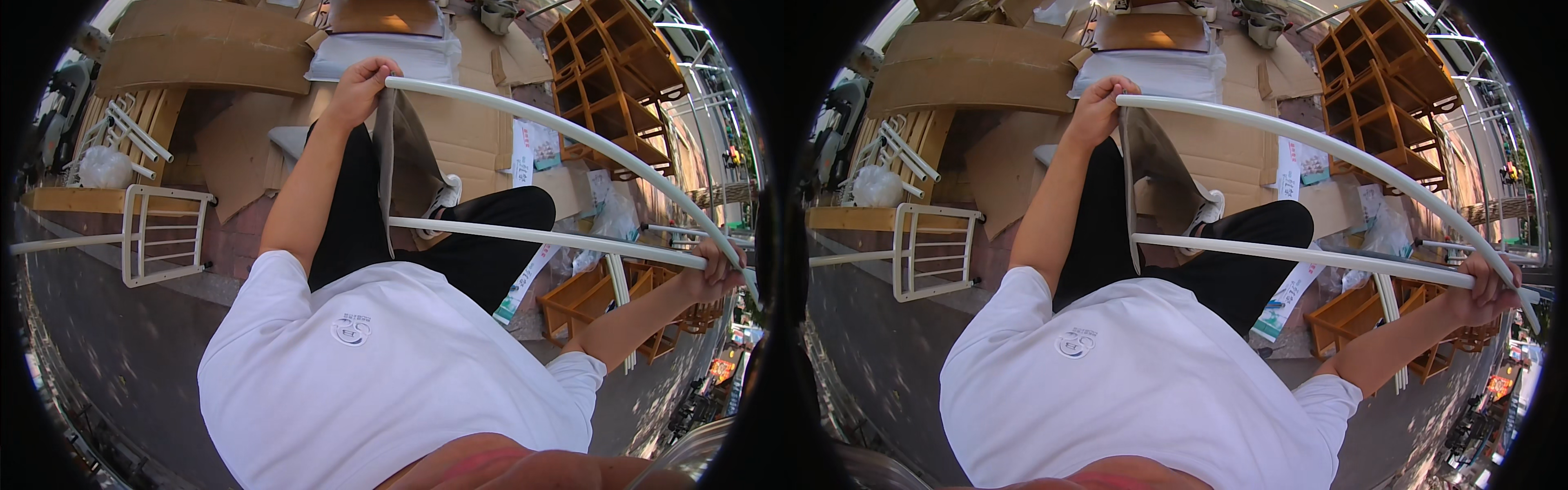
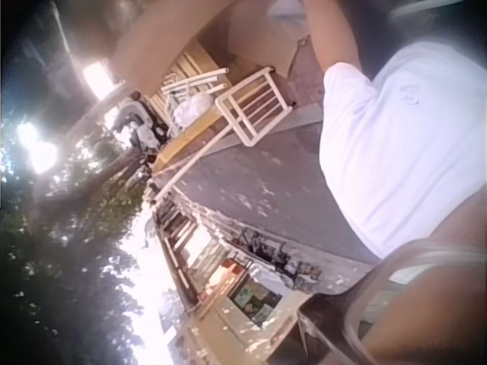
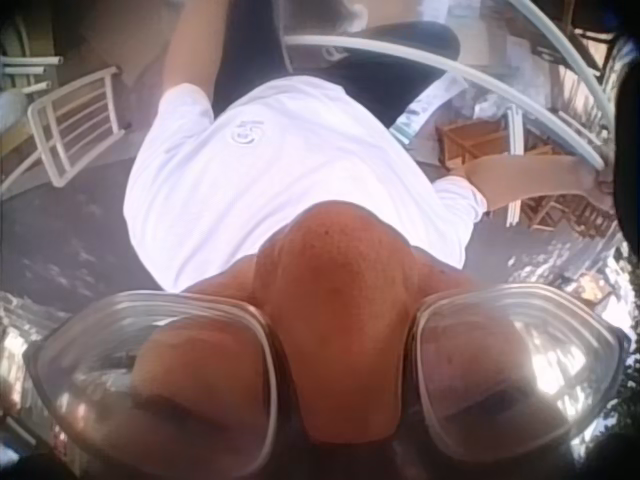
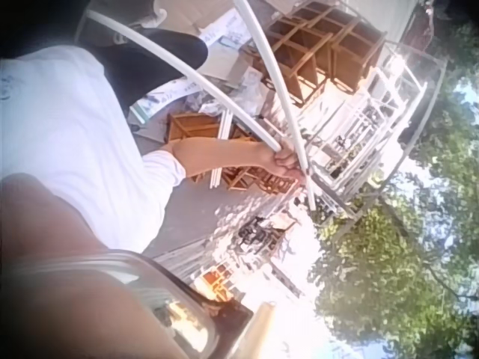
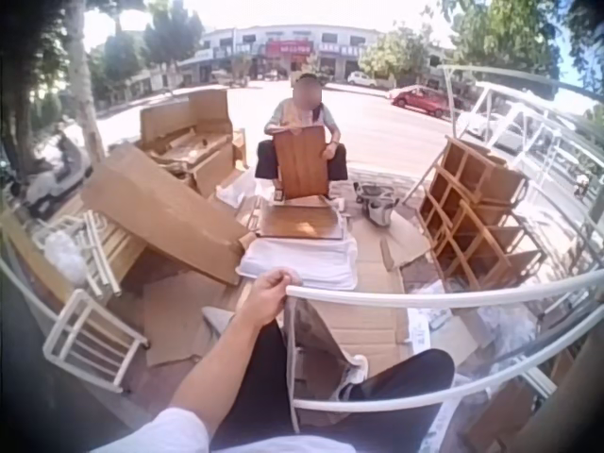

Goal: The person assembles a chair by first attaching a caster wheel to the base frame, then inserting metal rods into the frame, and finally stretching a fabric seat over the rods. The person works on the ground surrounded by cardboard and other furniture parts.

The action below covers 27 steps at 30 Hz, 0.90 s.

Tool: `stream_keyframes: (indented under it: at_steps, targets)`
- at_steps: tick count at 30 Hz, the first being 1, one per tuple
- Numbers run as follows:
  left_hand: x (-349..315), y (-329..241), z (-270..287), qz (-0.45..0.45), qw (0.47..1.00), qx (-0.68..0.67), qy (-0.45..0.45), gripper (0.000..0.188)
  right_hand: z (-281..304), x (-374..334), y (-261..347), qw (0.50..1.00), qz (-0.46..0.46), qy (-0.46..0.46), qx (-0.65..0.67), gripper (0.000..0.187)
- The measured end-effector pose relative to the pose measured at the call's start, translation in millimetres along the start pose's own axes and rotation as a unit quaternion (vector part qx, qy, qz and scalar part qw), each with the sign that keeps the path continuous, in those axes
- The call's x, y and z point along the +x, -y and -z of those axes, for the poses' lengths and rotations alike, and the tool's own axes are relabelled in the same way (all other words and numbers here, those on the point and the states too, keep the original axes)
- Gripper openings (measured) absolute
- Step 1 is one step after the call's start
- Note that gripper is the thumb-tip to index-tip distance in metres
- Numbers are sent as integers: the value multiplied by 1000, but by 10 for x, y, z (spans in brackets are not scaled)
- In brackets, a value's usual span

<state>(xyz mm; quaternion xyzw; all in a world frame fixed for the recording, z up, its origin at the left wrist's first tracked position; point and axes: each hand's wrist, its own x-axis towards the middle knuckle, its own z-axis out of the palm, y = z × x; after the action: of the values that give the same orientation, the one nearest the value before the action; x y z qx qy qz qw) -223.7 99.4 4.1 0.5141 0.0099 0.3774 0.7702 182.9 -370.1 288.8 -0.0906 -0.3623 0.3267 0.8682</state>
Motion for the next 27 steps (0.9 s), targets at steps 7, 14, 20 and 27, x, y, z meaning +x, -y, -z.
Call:
stream_keyframes:
  at_steps: [7,14,20,27]
  targets:
    - [0,-52,-47,-22,999,-28,31,20,-13,-22,-109,1000,5,-28,13,24]
    - [15,-95,-39,-24,994,-53,93,18,39,-5,-115,999,6,-37,17,25]
    - [-2,-102,-6,-11,995,-38,88,20,76,6,-85,999,2,-37,-1,25]
    - [3,-157,-154,-12,972,224,-66,12,-130,-21,-121,998,18,12,-58,27]
